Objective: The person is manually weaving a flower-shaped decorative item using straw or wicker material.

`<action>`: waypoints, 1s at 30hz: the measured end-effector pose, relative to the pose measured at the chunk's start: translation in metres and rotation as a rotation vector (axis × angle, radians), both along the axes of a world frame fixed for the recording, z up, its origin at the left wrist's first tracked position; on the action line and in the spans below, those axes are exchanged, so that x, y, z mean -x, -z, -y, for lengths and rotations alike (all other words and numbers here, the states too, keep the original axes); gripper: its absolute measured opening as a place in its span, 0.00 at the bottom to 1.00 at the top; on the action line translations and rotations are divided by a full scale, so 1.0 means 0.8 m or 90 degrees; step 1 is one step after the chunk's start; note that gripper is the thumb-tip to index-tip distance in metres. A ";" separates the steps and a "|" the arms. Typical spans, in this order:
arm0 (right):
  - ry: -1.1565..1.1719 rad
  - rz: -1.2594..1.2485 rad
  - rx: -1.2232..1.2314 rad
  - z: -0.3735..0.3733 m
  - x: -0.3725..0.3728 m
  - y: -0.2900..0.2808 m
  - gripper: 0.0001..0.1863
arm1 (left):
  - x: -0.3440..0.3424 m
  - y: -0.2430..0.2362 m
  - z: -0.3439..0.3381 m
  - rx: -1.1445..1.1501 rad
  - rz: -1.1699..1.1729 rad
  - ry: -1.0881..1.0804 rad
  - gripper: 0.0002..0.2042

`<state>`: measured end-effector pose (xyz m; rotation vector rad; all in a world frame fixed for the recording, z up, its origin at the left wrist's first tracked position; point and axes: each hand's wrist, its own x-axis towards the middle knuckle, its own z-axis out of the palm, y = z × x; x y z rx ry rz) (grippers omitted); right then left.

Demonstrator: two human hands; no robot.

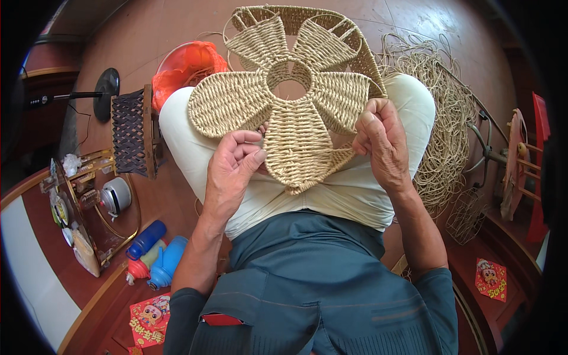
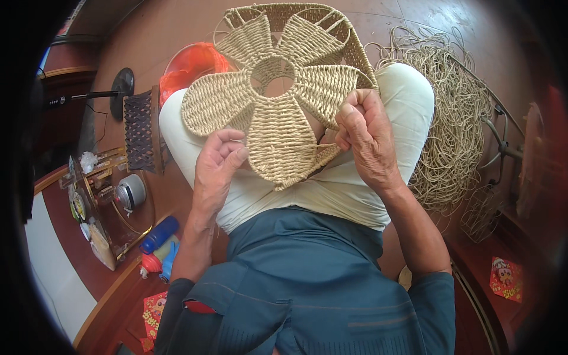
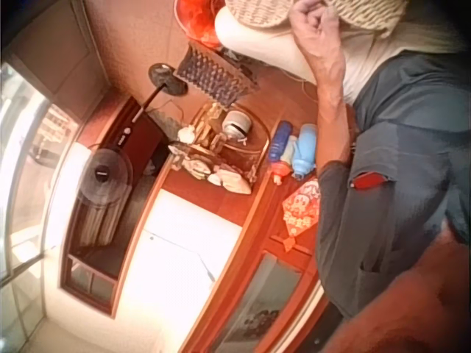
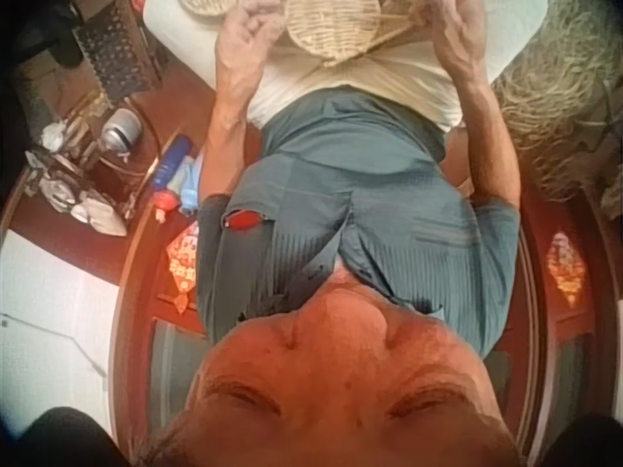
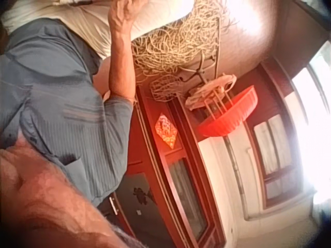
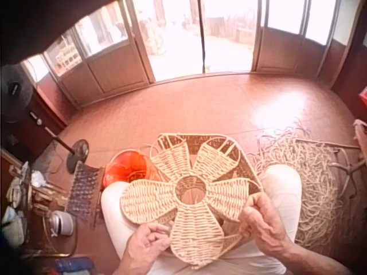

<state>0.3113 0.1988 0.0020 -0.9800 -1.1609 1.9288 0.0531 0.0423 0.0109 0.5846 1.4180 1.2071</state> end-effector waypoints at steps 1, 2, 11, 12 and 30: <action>-0.004 0.013 -0.003 -0.001 -0.001 -0.001 0.08 | -0.001 0.001 0.001 -0.004 -0.006 -0.001 0.17; -0.002 0.029 0.002 -0.002 -0.001 -0.001 0.08 | -0.003 0.003 0.001 -0.012 -0.004 -0.001 0.17; 0.058 -0.001 0.065 -0.002 0.002 -0.007 0.07 | -0.010 -0.027 -0.014 0.059 -0.276 0.095 0.14; 0.062 0.000 0.060 -0.001 0.000 -0.010 0.07 | -0.013 -0.035 -0.016 0.077 -0.421 0.132 0.14; -0.169 0.354 -0.130 0.022 -0.003 -0.051 0.16 | -0.028 -0.079 -0.042 -0.102 -0.279 0.110 0.12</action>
